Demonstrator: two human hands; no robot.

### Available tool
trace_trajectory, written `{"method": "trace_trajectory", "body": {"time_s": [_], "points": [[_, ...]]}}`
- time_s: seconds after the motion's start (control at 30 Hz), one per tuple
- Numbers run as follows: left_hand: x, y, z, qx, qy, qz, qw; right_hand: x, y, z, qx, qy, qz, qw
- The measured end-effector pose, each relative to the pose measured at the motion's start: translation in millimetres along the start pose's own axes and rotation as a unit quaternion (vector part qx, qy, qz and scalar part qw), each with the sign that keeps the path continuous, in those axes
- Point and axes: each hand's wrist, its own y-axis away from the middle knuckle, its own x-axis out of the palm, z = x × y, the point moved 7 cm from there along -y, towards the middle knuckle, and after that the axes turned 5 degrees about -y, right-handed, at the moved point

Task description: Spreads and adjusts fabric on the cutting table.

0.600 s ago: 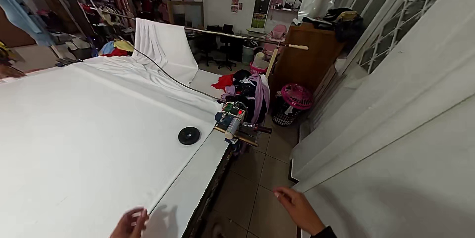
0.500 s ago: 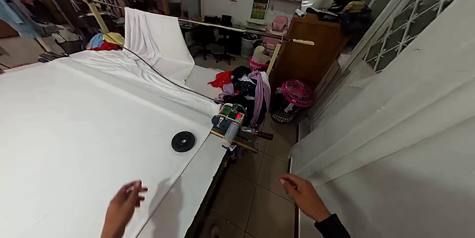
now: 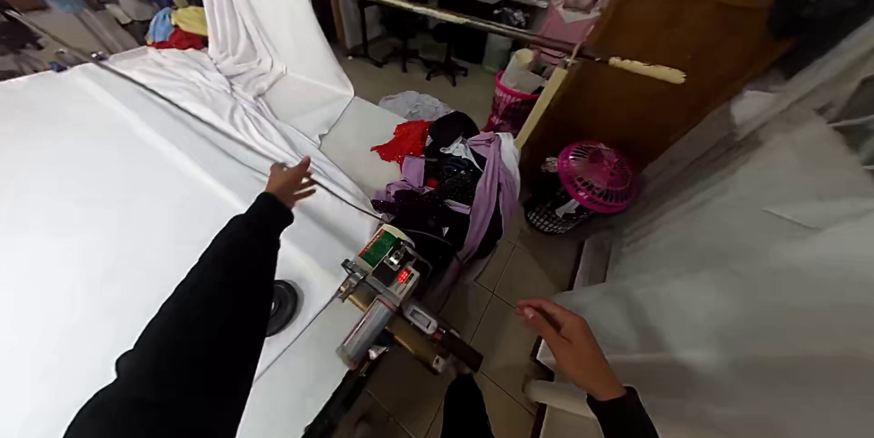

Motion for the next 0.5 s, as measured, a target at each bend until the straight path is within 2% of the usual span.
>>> {"method": "trace_trajectory", "body": {"time_s": [0.07, 0.13, 0.23, 0.3, 0.4, 0.47, 0.5], "points": [[36.8, 4.7, -31.1, 0.056, 0.046, -0.002, 0.997, -8.4, -52.9, -16.6, -0.011, -0.004, 0.030, 0.999], [66.9, 31.4, -71.6, 0.116, 0.082, 0.006, 0.990, -4.9, -109.3, -19.1, -0.035, 0.010, 0.072, 0.997], [104.5, 102.9, -135.5, 0.191, 0.100, 0.067, 0.974, 26.3, -172.5, -1.9, -0.099, 0.030, 0.139, 0.985], [116.4, 157.5, -169.6, 0.236, 0.087, 0.087, 0.964, 55.2, -196.4, 12.4, -0.178, 0.068, 0.190, 0.963], [101.6, 248.6, -200.3, 0.273, 0.038, 0.045, 0.960, 83.2, -193.4, 12.5, -0.248, 0.064, 0.305, 0.917], [73.3, 311.1, -203.5, 0.238, -0.010, -0.034, 0.971, 78.5, -171.1, 2.4, -0.210, 0.024, 0.426, 0.880], [50.2, 340.0, -200.1, 0.190, -0.060, -0.067, 0.978, 68.2, -155.4, -0.4, -0.184, 0.025, 0.485, 0.855]]}}
